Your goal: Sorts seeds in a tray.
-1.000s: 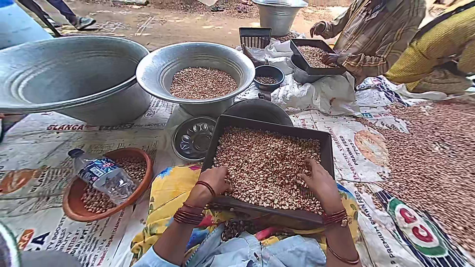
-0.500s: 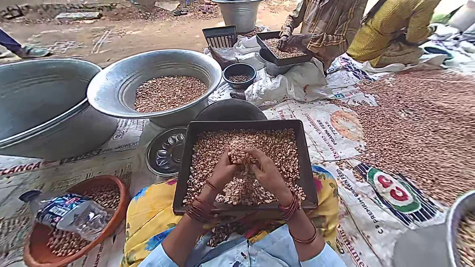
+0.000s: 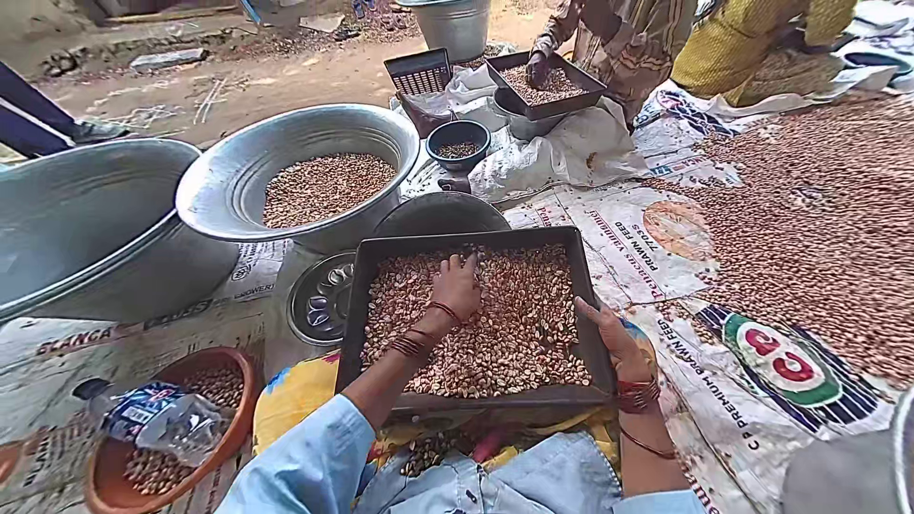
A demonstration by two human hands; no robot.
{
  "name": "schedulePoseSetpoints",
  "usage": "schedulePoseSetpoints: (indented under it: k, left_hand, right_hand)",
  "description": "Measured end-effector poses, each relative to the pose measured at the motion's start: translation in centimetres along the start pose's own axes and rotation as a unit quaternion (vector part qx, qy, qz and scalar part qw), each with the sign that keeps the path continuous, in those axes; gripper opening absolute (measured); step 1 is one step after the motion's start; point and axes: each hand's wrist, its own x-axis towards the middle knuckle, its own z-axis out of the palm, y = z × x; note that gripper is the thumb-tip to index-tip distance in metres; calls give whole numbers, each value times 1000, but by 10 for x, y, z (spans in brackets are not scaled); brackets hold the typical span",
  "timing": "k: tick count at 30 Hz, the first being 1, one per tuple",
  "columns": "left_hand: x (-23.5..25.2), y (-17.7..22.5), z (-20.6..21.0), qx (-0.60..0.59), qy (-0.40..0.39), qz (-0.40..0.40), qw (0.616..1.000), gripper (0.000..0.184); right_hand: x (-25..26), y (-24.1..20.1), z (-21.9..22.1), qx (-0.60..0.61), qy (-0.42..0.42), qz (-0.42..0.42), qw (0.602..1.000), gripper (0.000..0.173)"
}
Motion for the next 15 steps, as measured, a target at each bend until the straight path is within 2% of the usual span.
schedulePoseSetpoints:
  k: [4,7,9,11,15]
  left_hand:
    - [-9,52,36,16,-19,92,995,80]
    - [-33,61,62,54,-57,213,974,76]
    - [-52,47,81,72,-45,295,952,70]
    - [-68,18,95,69,23,357,931,55]
    - [-77,-47,84,93,101,355,925,39]
  right_hand:
    - [-4,0,3,23,-16,17,999,47]
    - [0,4,-1,30,-20,1,999,50]
    - [-1,6,-3,25,-25,-7,999,53]
    - [-2,5,0,29,-29,-17,999,52]
    - [-3,1,5,32,-32,-21,999,53]
